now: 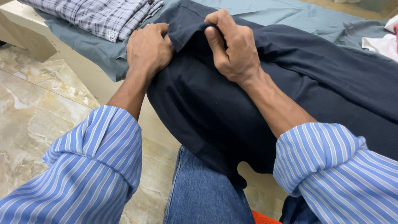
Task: The person folds a plaid button-up shirt on a low table, then picks up a dark polo shirt and begins folding it. The shirt is folded into a neat rectangle and set aside before the polo is handled.
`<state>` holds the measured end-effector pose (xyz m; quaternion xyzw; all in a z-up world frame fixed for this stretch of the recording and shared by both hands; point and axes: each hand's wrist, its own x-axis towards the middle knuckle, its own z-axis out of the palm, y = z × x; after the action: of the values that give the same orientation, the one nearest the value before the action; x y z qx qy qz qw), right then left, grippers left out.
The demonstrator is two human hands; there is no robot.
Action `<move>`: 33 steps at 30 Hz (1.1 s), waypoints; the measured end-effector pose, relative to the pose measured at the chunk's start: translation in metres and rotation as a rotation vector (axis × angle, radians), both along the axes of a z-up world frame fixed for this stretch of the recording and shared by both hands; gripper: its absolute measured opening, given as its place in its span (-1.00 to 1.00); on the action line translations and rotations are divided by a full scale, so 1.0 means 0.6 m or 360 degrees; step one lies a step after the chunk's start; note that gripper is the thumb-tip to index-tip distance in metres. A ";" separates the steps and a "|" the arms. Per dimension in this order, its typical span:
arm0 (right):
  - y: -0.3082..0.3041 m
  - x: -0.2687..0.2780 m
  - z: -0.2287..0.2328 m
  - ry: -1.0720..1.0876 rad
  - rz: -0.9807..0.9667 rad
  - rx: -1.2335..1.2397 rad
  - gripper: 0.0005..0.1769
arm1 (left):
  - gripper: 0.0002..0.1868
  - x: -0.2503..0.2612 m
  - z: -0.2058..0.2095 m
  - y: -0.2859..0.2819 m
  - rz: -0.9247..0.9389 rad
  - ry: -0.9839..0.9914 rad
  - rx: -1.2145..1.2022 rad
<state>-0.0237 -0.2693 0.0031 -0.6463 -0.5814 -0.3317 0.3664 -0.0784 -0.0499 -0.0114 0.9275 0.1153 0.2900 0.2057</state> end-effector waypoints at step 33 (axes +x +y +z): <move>-0.274 -0.091 0.002 0.0484 -0.1355 -0.0368 -0.68 | -0.74 -0.026 0.002 0.008 -0.0615 -0.0446 0.0072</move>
<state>-0.0784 -0.4339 0.0041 -0.9052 -0.2374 -0.2872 0.2044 -0.0940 -0.0449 -0.0104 0.8874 -0.1006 0.3737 0.2505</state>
